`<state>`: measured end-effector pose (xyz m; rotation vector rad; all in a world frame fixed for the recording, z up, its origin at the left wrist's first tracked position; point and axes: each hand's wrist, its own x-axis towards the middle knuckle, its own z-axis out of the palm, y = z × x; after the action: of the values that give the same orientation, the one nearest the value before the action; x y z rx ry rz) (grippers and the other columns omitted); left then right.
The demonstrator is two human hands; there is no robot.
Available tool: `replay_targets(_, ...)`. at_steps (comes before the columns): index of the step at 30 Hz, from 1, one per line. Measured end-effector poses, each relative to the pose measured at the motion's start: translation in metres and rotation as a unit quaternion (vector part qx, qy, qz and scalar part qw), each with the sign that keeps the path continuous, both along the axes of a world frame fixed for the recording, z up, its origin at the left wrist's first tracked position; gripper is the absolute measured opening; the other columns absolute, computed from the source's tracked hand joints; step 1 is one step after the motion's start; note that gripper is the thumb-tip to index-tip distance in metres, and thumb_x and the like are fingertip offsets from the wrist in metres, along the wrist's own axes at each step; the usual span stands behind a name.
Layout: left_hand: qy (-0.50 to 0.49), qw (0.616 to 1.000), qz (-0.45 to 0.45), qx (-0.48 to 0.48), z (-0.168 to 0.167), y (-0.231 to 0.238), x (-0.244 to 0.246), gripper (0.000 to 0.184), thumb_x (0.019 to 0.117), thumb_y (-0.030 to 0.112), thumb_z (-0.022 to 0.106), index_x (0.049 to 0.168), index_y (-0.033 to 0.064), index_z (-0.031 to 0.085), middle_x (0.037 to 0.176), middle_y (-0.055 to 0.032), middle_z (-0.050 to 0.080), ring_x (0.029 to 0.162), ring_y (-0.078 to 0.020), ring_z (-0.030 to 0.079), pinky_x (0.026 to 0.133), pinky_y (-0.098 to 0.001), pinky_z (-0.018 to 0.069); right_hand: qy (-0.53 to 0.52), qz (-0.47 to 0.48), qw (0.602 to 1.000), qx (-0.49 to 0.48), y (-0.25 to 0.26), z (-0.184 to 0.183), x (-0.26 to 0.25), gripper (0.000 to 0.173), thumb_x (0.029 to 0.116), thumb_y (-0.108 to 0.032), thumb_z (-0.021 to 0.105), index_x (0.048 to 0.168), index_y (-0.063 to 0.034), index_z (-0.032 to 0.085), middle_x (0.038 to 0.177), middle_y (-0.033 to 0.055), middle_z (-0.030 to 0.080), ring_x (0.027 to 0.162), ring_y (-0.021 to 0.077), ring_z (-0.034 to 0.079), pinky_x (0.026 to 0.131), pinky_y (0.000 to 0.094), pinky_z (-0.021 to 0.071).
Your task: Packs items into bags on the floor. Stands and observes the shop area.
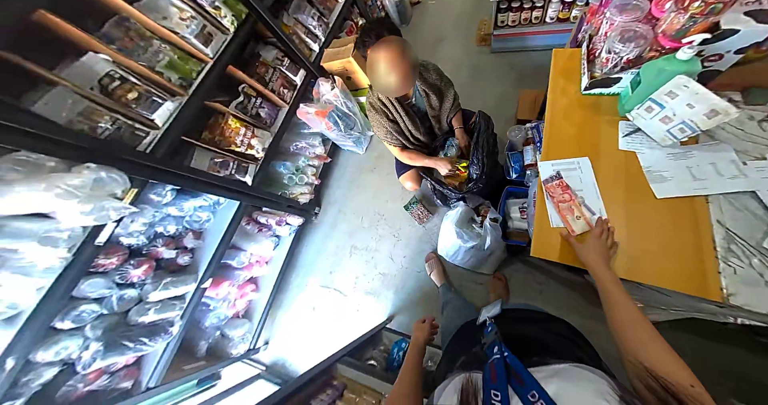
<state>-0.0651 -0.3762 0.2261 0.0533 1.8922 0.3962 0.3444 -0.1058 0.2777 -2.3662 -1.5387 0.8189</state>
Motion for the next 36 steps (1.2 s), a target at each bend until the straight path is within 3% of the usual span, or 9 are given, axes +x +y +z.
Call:
replay_targets(7, -0.004, 0.998, -0.055, 0.022, 0.006, 0.025, 0.0, 0.039, 0.1117, 0.024, 0.044, 0.136, -0.0032, 0.056, 0.12, -0.0219, 0.068, 0.103, -0.0275, 0.067, 0.09, -0.0431, 0.0524, 0.013, -0.015, 1.0, 0.014, 0.001, -0.002, -0.018, 0.108, 0.091, -0.046, 0.075, 0.163, 0.0002, 0.01, 0.17, 0.0246, 0.009, 0.158, 0.0413, 0.01, 0.124, 0.063, 0.0073)
replay_targets(11, 0.0, 0.997, -0.068, 0.049, 0.012, 0.041, -0.002, 0.038, 0.1122, 0.022, 0.042, 0.136, -0.0031, 0.056, 0.119, -0.0221, 0.069, 0.102, -0.0276, 0.068, 0.089, -0.0434, 0.0526, 0.031, -0.012, 0.998, 0.061, -0.008, 0.016, -0.017, 0.106, 0.089, -0.041, 0.078, 0.163, 0.0011, 0.014, 0.168, 0.0302, 0.006, 0.153, 0.0502, 0.018, 0.121, 0.065, 0.0202)
replay_targets(14, 0.002, 0.996, -0.061, 0.062, 0.014, 0.041, -0.009, 0.038, 0.1123, 0.021, 0.04, 0.137, -0.0039, 0.055, 0.12, -0.0234, 0.068, 0.103, -0.0292, 0.068, 0.09, -0.0446, 0.0528, 0.042, 0.123, 0.991, 0.029, -0.031, 0.072, -0.003, 0.107, 0.0865, -0.033, 0.082, 0.162, 0.0023, 0.016, 0.166, 0.0341, 0.009, 0.149, 0.0567, 0.023, 0.117, 0.0717, 0.0218)
replay_targets(18, -0.003, 0.998, -0.048, 0.035, 0.003, 0.02, -0.015, 0.038, 0.1123, 0.022, 0.041, 0.137, -0.004, 0.055, 0.122, -0.024, 0.068, 0.105, -0.0295, 0.068, 0.09, -0.0446, 0.0526, 0.021, 0.417, 0.904, -0.093, -0.107, 0.156, 0.03, 0.12, 0.0649, -0.029, 0.098, 0.16, -0.0016, 0.03, 0.161, 0.0344, 0.027, 0.146, 0.0567, 0.03, 0.115, 0.0783, 0.018)
replay_targets(21, -0.01, 0.999, -0.044, 0.006, -0.011, -0.001, -0.013, 0.039, 0.1122, 0.021, 0.041, 0.137, -0.0056, 0.054, 0.122, -0.0255, 0.066, 0.103, -0.0305, 0.067, 0.089, -0.0446, 0.0528, 0.072, 0.494, 0.862, -0.087, -0.178, 0.175, 0.038, 0.106, 0.0722, -0.022, 0.092, 0.159, -0.0021, 0.034, 0.16, 0.0351, 0.03, 0.143, 0.0572, 0.037, 0.112, 0.0797, 0.023)
replay_targets(24, -0.012, 0.999, -0.048, -0.013, -0.023, -0.01, -0.007, 0.038, 0.1114, 0.02, 0.043, 0.135, -0.0064, 0.056, 0.121, -0.0253, 0.067, 0.1, -0.0302, 0.068, 0.088, -0.0441, 0.0541, 0.113, 0.521, 0.846, 0.021, -0.199, 0.166, 0.021, 0.072, 0.0902, -0.005, 0.067, 0.156, 0.0003, 0.038, 0.16, 0.0307, 0.035, 0.143, 0.0473, 0.044, 0.113, 0.0719, 0.0296)
replay_targets(26, -0.014, 0.998, -0.061, -0.017, -0.027, -0.008, -0.004, 0.038, 0.111, 0.021, 0.044, 0.134, -0.0057, 0.057, 0.12, -0.0246, 0.067, 0.101, -0.0299, 0.068, 0.088, -0.0442, 0.0541, 0.113, 0.528, 0.835, 0.107, -0.197, 0.151, 0.018, 0.067, 0.0917, -0.002, 0.061, 0.155, 0.0008, 0.04, 0.159, 0.0279, 0.038, 0.143, 0.04, 0.047, 0.115, 0.0642, 0.0327)
replay_targets(33, -0.011, 0.996, -0.076, 0.037, -0.01, 0.041, -0.001, 0.04, 0.112, 0.025, 0.042, 0.137, -0.0036, 0.056, 0.122, -0.0231, 0.067, 0.106, -0.0295, 0.067, 0.092, -0.0449, 0.0522, 0.14, 0.556, 0.796, 0.196, -0.194, 0.118, 0.027, 0.074, 0.0949, -0.03, 0.057, 0.16, -0.0092, 0.029, 0.166, 0.0189, 0.028, 0.154, 0.0253, 0.03, 0.124, 0.0525, 0.0205)
replay_targets(36, -0.009, 0.995, -0.08, 0.056, -0.004, 0.059, 0.005, 0.039, 0.1121, 0.025, 0.042, 0.136, -0.0025, 0.057, 0.121, -0.0215, 0.068, 0.105, -0.0279, 0.068, 0.091, -0.0445, 0.0527, 0.164, 0.56, 0.788, 0.197, -0.194, 0.111, 0.026, 0.077, 0.0929, -0.029, 0.058, 0.161, -0.0107, 0.028, 0.168, 0.0168, 0.026, 0.155, 0.0236, 0.026, 0.126, 0.0519, 0.0173)
